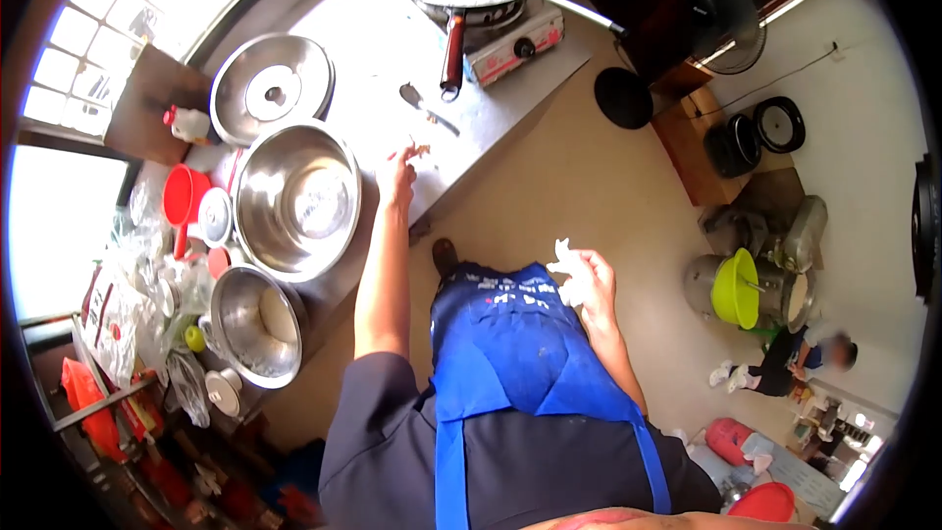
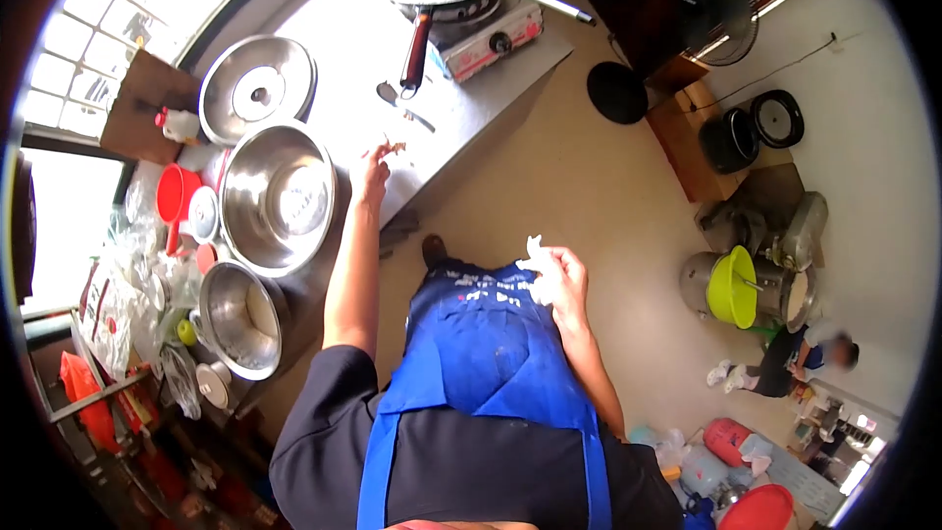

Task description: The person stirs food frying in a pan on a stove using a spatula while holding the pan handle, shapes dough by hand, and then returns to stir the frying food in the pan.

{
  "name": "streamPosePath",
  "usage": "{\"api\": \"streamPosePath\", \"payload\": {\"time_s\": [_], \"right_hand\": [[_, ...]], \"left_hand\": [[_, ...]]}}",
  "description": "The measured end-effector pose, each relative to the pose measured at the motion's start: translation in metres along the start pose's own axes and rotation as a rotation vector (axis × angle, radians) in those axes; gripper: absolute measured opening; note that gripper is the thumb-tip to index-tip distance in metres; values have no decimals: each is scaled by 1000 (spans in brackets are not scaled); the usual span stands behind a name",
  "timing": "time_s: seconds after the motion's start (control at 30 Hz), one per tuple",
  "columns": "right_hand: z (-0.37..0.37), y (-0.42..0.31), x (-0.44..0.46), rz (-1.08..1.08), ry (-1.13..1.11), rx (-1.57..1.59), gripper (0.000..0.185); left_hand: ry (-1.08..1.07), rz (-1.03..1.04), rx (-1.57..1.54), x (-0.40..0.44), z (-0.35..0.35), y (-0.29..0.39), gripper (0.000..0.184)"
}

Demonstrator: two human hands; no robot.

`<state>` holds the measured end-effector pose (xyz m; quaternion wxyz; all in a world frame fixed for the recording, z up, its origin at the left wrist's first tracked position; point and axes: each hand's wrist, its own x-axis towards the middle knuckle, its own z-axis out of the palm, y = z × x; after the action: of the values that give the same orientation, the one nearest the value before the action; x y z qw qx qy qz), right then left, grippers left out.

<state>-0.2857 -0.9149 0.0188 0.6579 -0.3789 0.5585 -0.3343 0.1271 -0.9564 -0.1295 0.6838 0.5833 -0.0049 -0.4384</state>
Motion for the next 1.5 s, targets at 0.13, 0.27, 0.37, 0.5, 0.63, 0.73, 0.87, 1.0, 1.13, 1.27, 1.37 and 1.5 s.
{"api": "streamPosePath", "payload": {"time_s": [0.13, 0.27, 0.37, 0.5, 0.63, 0.73, 0.87, 1.0, 1.13, 1.27, 1.37, 1.5], "right_hand": [[0, 0, 2, 15, 9, 77, 21], [-4, 1, 3, -1, 6, 35, 18], [-13, 27, 14, -38, 30, 69, 16], [-21, 38, 28, 37, -12, 264, 26], [-2, 15, 29, 203, -216, 464, 38], [5, 11, 30, 191, -403, 371, 42], [10, 2, 29, 161, -466, 181, 47], [22, -13, 51, 76, -443, -81, 28], [46, -108, 118, -750, -85, -310, 13], [85, -241, 185, -1436, 285, -931, 29], [120, -270, 232, -1235, 345, -1425, 58], [134, -272, 260, -955, 147, -1754, 70]], "left_hand": [[-7, 12, 15, 1, 4, 7, 17], [205, 26, 47, -12, 7, 6, 26], [-34, -24, 173, -52, 6, 0, 21], [-613, 275, 634, -193, 78, -4, 37], [-840, 589, 1087, -243, 111, -22, 64], [-794, 656, 909, -236, 113, -42, 34], [-641, 708, 944, -220, 101, -26, 20], [-396, 643, 918, -207, 69, -8, 12], [-302, 342, 722, -208, 15, 1, 11], [-431, 70, 297, -210, -30, 1, 19], [-442, 21, 471, -221, -53, 14, 36], [-446, 37, 491, -232, -76, 13, 30]]}}
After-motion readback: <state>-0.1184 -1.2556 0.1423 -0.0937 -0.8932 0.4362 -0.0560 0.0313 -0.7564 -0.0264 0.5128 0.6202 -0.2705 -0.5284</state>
